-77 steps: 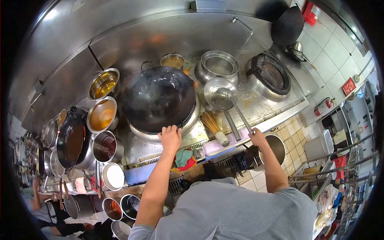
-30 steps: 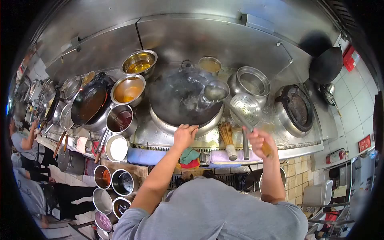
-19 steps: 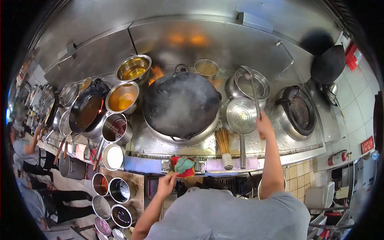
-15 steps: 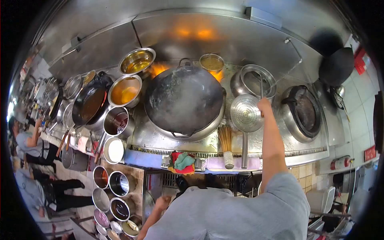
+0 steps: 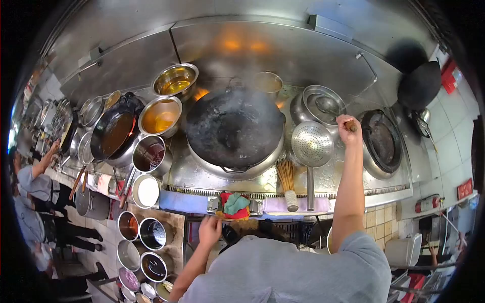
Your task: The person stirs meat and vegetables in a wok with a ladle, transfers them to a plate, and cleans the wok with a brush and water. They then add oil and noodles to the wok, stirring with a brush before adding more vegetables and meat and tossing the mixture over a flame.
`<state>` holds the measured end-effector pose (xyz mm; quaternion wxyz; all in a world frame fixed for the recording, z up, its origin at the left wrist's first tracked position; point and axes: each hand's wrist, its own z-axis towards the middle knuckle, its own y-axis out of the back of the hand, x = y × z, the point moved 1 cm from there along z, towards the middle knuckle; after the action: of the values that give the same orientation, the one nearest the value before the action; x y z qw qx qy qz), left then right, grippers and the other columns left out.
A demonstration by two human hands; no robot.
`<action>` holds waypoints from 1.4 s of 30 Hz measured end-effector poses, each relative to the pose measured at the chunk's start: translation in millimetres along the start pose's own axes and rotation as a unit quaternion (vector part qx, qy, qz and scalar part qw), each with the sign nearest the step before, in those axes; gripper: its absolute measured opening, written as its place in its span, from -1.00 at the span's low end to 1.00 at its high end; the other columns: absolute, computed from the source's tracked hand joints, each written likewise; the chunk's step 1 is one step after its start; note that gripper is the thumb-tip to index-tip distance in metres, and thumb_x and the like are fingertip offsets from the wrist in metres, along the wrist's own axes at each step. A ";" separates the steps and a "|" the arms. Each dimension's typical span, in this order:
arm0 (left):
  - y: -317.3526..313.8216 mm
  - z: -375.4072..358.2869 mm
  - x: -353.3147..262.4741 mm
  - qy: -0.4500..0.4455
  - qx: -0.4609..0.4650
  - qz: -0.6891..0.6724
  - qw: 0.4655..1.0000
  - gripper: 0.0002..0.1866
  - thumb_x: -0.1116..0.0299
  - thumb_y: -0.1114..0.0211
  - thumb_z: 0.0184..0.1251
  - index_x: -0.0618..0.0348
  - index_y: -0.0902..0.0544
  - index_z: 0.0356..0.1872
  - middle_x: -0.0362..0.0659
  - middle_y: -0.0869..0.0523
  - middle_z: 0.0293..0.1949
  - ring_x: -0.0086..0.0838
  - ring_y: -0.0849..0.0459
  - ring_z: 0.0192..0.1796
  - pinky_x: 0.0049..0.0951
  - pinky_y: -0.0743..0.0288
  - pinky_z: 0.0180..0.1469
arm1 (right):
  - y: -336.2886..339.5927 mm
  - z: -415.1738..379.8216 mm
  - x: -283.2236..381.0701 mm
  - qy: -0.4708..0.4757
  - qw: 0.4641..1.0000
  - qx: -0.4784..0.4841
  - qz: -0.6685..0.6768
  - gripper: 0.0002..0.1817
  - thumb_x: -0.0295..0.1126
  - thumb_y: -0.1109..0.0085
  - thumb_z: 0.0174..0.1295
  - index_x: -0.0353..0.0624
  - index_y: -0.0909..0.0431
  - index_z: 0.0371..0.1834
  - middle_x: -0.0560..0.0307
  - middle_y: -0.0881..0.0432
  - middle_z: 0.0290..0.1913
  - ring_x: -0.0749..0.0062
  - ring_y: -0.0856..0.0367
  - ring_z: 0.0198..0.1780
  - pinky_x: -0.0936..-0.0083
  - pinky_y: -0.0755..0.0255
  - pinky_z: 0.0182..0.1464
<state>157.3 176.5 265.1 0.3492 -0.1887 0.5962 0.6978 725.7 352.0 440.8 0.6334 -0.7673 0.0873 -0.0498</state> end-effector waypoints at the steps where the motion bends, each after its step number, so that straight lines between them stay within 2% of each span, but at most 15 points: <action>1: 1.5 39.7 -17.4 -0.073 -0.007 0.002 0.997 -0.90 0.42 -0.28 0.11 0.17 -0.60 -0.36 -0.03 -0.57 -0.42 -0.09 -0.56 -0.32 -0.19 -0.43 -0.25 | -7.3 -15.3 -11.2 0.008 1.000 0.000 0.002 -0.75 -0.71 0.20 0.09 -0.42 -0.20 -0.12 0.11 -0.30 -0.48 0.42 -0.39 -0.55 0.55 -0.48 -0.43; 3: 8.3 105.2 -56.7 -0.183 -0.067 0.068 0.978 -0.83 0.36 -0.29 0.09 0.11 -0.60 -0.28 -0.06 -0.56 -0.21 -0.15 -0.53 -0.12 -0.15 -0.36 -0.12 | -35.8 -53.6 -49.3 -0.040 0.998 0.043 0.038 -0.93 -0.69 0.16 0.03 -0.30 -0.24 -0.51 0.11 -0.31 -0.52 0.41 -0.40 -0.47 0.54 -0.45 -0.39; 9: -28.3 188.3 -77.8 -0.164 0.128 0.148 0.967 -0.75 0.12 -0.07 0.34 0.00 -0.63 -0.32 -0.13 -0.67 -0.43 -0.18 -0.64 -0.30 -0.17 -0.32 -0.14 | -71.7 -140.9 -144.2 -0.079 0.980 0.069 0.167 -0.95 -0.67 0.13 0.08 -0.35 -0.24 -0.44 0.07 -0.33 -0.43 0.41 -0.43 -0.45 0.52 -0.48 -0.35; 13: -28.7 183.9 -84.4 -0.147 0.074 0.104 0.981 -0.71 0.10 -0.07 0.33 0.05 -0.64 -0.39 -0.06 -0.68 -0.47 -0.14 -0.65 -0.33 -0.13 -0.33 -0.15 | -57.3 -179.5 -183.0 -0.057 0.984 0.021 0.170 -0.91 -0.67 0.11 0.09 -0.39 -0.22 -0.35 0.07 -0.33 -0.43 0.42 -0.45 -0.45 0.53 -0.49 -0.35; 20: -32.4 190.5 -78.5 -0.145 0.089 0.072 0.983 -0.72 0.10 -0.11 0.31 0.03 -0.67 -0.37 -0.04 -0.69 -0.42 -0.12 -0.66 -0.27 -0.07 -0.45 -0.20 | -4.3 -220.8 -184.6 -0.154 0.986 -0.059 -0.029 -0.76 -0.58 0.08 0.25 -0.42 -0.19 -0.05 0.14 -0.38 -0.42 0.46 -0.42 -0.55 0.52 -0.46 -0.48; 23: -33.8 184.0 -74.7 -0.137 0.101 0.051 0.984 -0.72 0.12 -0.13 0.30 0.06 -0.68 -0.37 -0.02 -0.68 -0.40 -0.11 -0.64 -0.26 -0.11 -0.47 -0.19 | 18.3 -238.8 -167.9 -0.113 0.926 -0.024 -0.360 -0.62 -0.52 0.07 0.30 -0.29 -0.20 0.17 0.18 -0.40 -0.45 0.51 -0.39 -0.56 0.51 -0.42 -0.52; 25: -29.9 183.6 -77.4 -0.149 0.088 0.034 0.984 -0.70 0.11 -0.12 0.33 0.09 -0.67 -0.33 0.03 -0.67 -0.37 -0.07 -0.63 -0.24 -0.12 -0.47 -0.20 | 66.8 -246.2 -146.1 0.005 0.773 -0.106 -0.625 -0.48 -0.47 0.07 0.29 -0.16 -0.19 0.35 0.00 -0.52 -0.43 0.32 -0.48 -0.57 0.41 -0.46 -0.45; 26: -30.0 183.2 -77.5 -0.148 0.090 0.032 0.984 -0.70 0.11 -0.12 0.33 0.09 -0.67 -0.33 0.03 -0.67 -0.37 -0.07 -0.63 -0.24 -0.12 -0.47 -0.20 | 110.7 -247.0 -126.8 0.005 0.773 -0.109 -0.626 -0.48 -0.47 0.07 0.29 -0.16 -0.19 0.35 0.00 -0.52 -0.43 0.32 -0.48 -0.57 0.41 -0.46 -0.45; 28: -30.2 183.5 -76.1 -0.160 0.083 0.019 0.983 -0.71 0.14 -0.14 0.31 0.13 -0.66 -0.37 0.01 -0.66 -0.38 -0.07 -0.62 -0.25 -0.13 -0.47 -0.20 | 188.5 -251.7 -93.1 0.290 0.231 -0.081 -0.925 -0.35 -0.41 -0.05 0.25 0.08 -0.11 0.43 -0.19 -0.62 -0.30 -0.02 -0.61 -0.37 0.20 -0.45 -0.34; 31: -35.2 180.3 -72.7 -0.177 0.021 -0.003 0.984 -0.75 0.17 -0.20 0.25 0.14 -0.62 -0.43 -0.07 -0.66 -0.43 -0.12 -0.60 -0.30 -0.16 -0.46 -0.22 | 188.1 -280.3 -104.8 0.126 0.163 -0.283 -0.937 -0.37 -0.33 -0.06 0.24 0.33 -0.15 0.40 -0.19 -0.63 -0.31 -0.08 -0.61 -0.23 0.11 -0.44 -0.21; 35: -35.8 179.2 -70.5 -0.173 -0.004 -0.001 0.985 -0.77 0.20 -0.23 0.22 0.15 -0.59 -0.45 -0.09 -0.64 -0.47 -0.14 -0.59 -0.33 -0.16 -0.45 -0.24 | 240.3 -281.6 -81.8 0.087 0.134 -0.298 -0.941 -0.41 -0.30 -0.02 0.25 0.26 -0.19 0.39 -0.22 -0.60 -0.23 -0.12 -0.59 -0.18 0.06 -0.44 -0.18; 37: -36.6 181.3 -67.7 -0.193 0.021 0.009 0.981 -0.78 0.19 -0.23 0.22 0.13 -0.61 -0.43 -0.11 -0.64 -0.46 -0.17 -0.59 -0.29 -0.18 -0.45 -0.23 | 239.7 -266.3 -80.2 0.070 0.010 -0.283 -0.956 -0.48 -0.29 -0.07 0.23 0.23 -0.32 0.30 -0.19 -0.54 -0.14 -0.13 -0.55 -0.09 0.12 -0.45 -0.06; 39: -33.9 182.0 -67.4 -0.175 0.012 0.017 0.984 -0.77 0.18 -0.22 0.22 0.12 -0.61 -0.44 -0.12 -0.64 -0.45 -0.18 -0.59 -0.27 -0.18 -0.45 -0.23 | 215.5 -242.3 -96.1 0.154 0.108 -0.220 -0.957 -0.64 -0.25 -0.08 0.21 -0.15 -0.54 0.03 -0.23 -0.53 -0.18 -0.16 -0.52 -0.04 0.12 -0.44 -0.04; 41: -33.4 178.2 -69.8 -0.164 0.013 0.017 0.986 -0.77 0.17 -0.22 0.22 0.11 -0.61 -0.45 -0.13 -0.64 -0.44 -0.20 -0.59 -0.25 -0.18 -0.45 -0.23 | 194.8 -205.0 -136.5 0.069 0.141 -0.138 -0.978 -0.50 -0.05 -0.02 0.23 -0.25 -0.52 0.03 -0.38 -0.59 -0.18 -0.13 -0.58 -0.07 0.16 -0.44 0.02; 42: -32.9 179.1 -69.7 -0.173 0.002 0.012 0.985 -0.76 0.17 -0.21 0.23 0.13 -0.62 -0.44 -0.12 -0.64 -0.45 -0.18 -0.59 -0.28 -0.18 -0.46 -0.23 | 182.6 -194.2 -167.8 0.047 0.082 -0.111 -0.989 -0.40 0.04 -0.02 0.20 -0.23 -0.43 0.13 -0.36 -0.59 -0.14 -0.15 -0.57 -0.05 0.13 -0.43 0.01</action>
<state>255.8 332.3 328.4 0.4392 -0.0574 0.5305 0.7227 512.0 164.7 304.9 -0.0867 -0.2168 -0.7168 -0.6570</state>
